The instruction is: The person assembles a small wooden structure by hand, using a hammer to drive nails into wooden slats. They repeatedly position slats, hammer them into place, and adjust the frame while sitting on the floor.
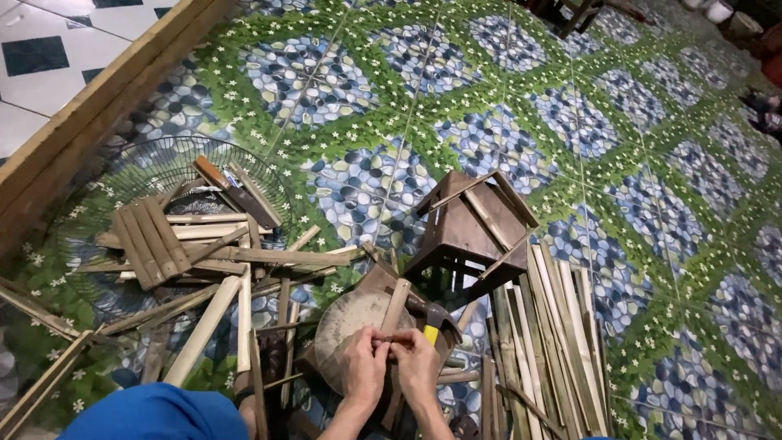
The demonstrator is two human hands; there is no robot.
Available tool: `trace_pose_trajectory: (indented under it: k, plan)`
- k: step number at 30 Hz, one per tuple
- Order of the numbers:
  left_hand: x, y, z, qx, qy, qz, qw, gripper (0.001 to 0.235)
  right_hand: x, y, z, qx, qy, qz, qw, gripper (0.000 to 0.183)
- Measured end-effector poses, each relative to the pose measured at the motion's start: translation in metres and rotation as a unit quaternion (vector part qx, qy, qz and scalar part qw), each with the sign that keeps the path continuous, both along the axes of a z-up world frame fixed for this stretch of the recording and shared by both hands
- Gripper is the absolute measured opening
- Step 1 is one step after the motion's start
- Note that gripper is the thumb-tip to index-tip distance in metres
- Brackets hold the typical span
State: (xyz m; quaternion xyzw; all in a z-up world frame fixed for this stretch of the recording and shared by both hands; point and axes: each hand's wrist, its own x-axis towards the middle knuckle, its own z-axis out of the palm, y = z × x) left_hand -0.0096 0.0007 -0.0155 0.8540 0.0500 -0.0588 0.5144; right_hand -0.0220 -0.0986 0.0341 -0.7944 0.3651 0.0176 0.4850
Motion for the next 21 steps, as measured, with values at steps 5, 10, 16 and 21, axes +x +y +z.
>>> trace_pose_trajectory:
  k: [5, 10, 16, 21]
  plan:
    - [0.0, 0.005, 0.005, 0.004, 0.014, -0.006, 1.0, 0.009, -0.009, -0.007, -0.011, 0.013, -0.043, 0.014, 0.999, 0.017]
    - [0.001, 0.009, 0.018, -0.014, 0.041, -0.019, 0.999, 0.015, -0.013, -0.013, -0.017, -0.05, -0.055, 0.034, 0.997, 0.027]
    - [0.002, 0.012, 0.026, -0.016, 0.066, -0.028, 0.997, 0.018, -0.014, -0.021, -0.037, -0.132, -0.143, 0.121, 0.973, 0.02]
    - [0.001, 0.011, 0.022, -0.034, 0.034, -0.015, 0.999, 0.016, -0.01, -0.027, -0.079, -0.292, -0.147, 0.206, 0.923, 0.009]
